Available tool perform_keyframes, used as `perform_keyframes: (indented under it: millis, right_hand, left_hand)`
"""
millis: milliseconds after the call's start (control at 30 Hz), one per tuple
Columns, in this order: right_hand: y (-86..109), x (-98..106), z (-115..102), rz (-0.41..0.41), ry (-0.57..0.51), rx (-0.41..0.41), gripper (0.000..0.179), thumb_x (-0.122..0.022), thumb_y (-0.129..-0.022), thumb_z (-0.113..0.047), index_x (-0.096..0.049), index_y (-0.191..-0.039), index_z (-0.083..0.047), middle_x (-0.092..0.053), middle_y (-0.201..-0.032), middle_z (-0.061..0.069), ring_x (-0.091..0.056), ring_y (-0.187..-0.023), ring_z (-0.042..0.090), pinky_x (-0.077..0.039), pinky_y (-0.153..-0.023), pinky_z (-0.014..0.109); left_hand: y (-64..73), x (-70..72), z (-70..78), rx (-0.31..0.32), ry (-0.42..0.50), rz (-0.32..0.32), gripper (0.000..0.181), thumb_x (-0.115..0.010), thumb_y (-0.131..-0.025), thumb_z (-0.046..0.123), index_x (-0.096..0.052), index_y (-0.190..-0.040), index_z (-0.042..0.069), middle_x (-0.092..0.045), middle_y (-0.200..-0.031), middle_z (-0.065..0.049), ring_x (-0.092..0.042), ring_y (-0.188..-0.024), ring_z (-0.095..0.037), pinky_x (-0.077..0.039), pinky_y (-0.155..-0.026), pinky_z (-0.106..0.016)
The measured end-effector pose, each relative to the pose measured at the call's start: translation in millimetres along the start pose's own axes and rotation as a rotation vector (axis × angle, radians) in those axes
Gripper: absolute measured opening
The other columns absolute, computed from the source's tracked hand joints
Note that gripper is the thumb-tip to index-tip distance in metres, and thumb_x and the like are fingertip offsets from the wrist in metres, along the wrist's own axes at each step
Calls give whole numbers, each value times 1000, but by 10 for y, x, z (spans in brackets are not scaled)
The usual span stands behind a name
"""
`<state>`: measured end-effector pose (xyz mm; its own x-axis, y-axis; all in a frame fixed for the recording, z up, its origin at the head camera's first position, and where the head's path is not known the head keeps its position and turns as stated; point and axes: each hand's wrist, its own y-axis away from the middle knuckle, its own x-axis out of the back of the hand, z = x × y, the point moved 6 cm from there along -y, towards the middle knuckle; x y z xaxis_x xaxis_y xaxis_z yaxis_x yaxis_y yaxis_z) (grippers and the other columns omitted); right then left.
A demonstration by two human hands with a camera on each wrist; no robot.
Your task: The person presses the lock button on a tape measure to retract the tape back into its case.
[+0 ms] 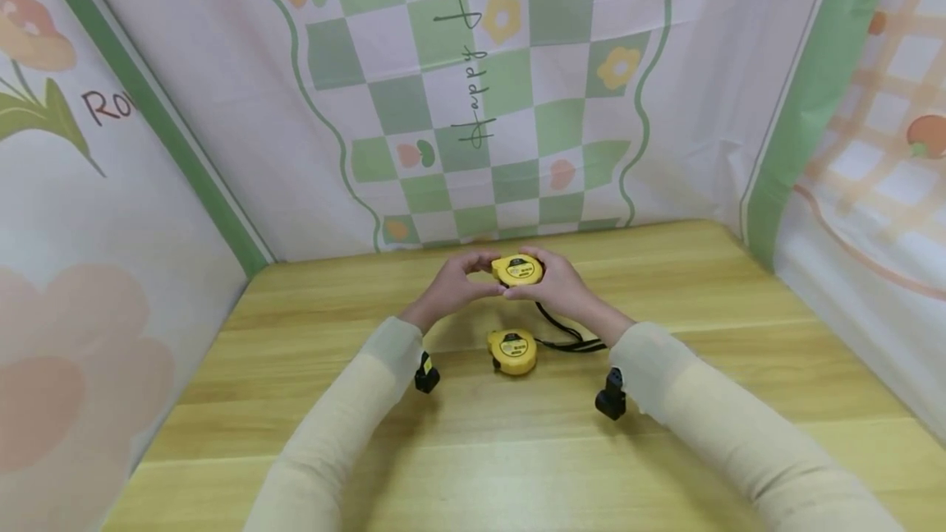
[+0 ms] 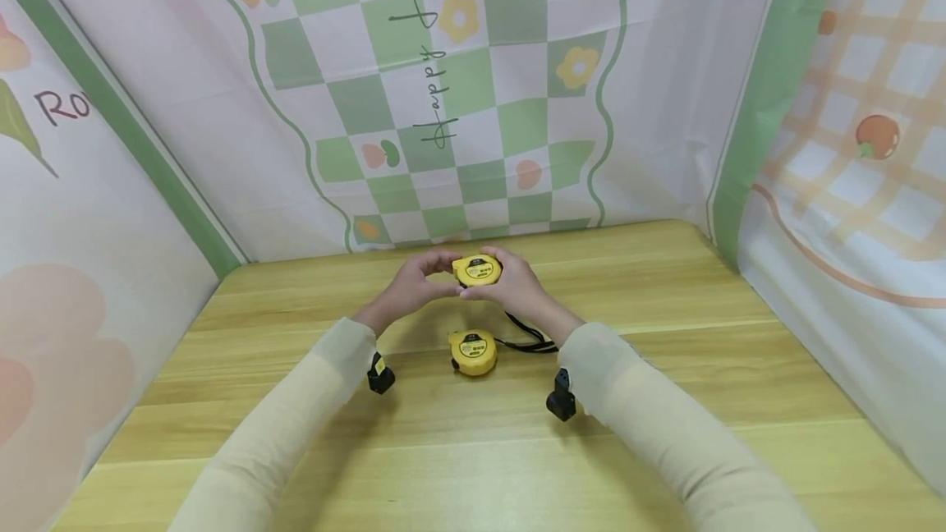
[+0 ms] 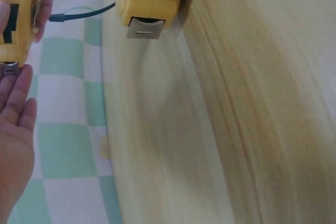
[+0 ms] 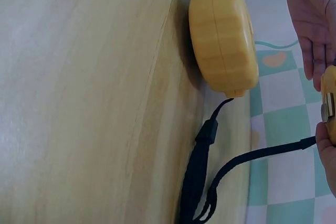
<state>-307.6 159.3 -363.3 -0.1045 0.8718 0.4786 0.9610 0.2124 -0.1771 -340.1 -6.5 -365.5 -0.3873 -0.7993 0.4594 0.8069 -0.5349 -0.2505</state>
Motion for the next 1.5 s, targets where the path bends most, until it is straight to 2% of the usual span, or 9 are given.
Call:
perform_keyframes:
  millis: [100, 433, 600, 667, 833, 900, 1167, 1400, 1500]
  right_hand:
    - [-15, -23, 32, -19, -2, -10, 90, -86, -75, -25, -37, -144, 4, -49, -135, 22, -54, -114, 32, -47, -93, 44]
    - [-76, -91, 138, -119, -10, 19, 88, -85, -76, -19, -36, -143, 8, -49, -135, 24, -54, -117, 33, -46, -98, 43]
    - [-69, -117, 189, -191, -16, 16, 87, -83, -79, -15, -32, -144, 10, -46, -138, 26, -51, -121, 35, -46, -98, 42]
    - [-28, -115, 123, -212, -12, 8, 84, -81, -81, -12, -31, -144, 12, -45, -138, 28, -51, -121, 37, -46, -98, 43]
    - [-60, -134, 187, -209, 24, -19, 84, -82, -79, -11, -33, -143, 12, -48, -136, 26, -52, -120, 36, -45, -100, 44]
    - [-116, -150, 302, -199, 38, -26, 86, -84, -77, -15, -35, -144, 9, -50, -136, 23, -53, -119, 33, -45, -100, 42]
    - [-121, -200, 409, -207, 65, -69, 90, -86, -75, -24, -37, -144, 5, -50, -137, 20, -53, -120, 30, -44, -101, 42]
    - [-125, -247, 472, -217, 38, -100, 90, -86, -75, -24, -37, -145, 3, -49, -138, 19, -52, -121, 30, -44, -101, 43]
    - [-126, -260, 500, -216, 17, -121, 89, -86, -75, -24, -37, -145, 3, -49, -139, 18, -51, -122, 31, -43, -101, 44]
  left_hand:
    - [12, -4, -28, 10, -18, 2, 52, -82, -80, 19, -61, -126, 7, -67, -108, 0, -57, -109, -18, -39, -103, -49]
    - [47, -17, -138, 0, -56, -2, 49, -81, -79, 14, -62, -124, 7, -65, -106, 0, -57, -108, -20, -36, -104, -55]
    - [63, -44, -200, 26, -76, -23, 49, -80, -81, 14, -61, -125, 6, -65, -108, -1, -56, -111, -22, -37, -105, -54]
    - [68, -56, -220, 37, -80, -27, 49, -80, -81, 14, -61, -126, 6, -65, -108, -1, -56, -112, -22, -37, -105, -53]
    - [62, -73, -259, 43, -108, -37, 50, -79, -82, 12, -59, -127, 4, -65, -110, -3, -56, -112, -21, -37, -106, -50]
    - [55, -76, -280, 47, -112, -44, 51, -79, -82, 11, -59, -128, 3, -65, -112, -4, -56, -113, -22, -37, -106, -49]
    - [54, -111, -422, 106, -133, -94, 53, -78, -84, 13, -55, -131, 3, -63, -121, -7, -56, -117, -22, -40, -105, -41]
    - [60, -145, -502, 145, -143, -125, 53, -77, -86, 15, -54, -132, 3, -60, -126, -7, -55, -117, -21, -42, -103, -35]
    - [61, -150, -544, 157, -105, -123, 53, -76, -86, 13, -54, -132, 2, -60, -126, -7, -56, -117, -20, -43, -102, -33]
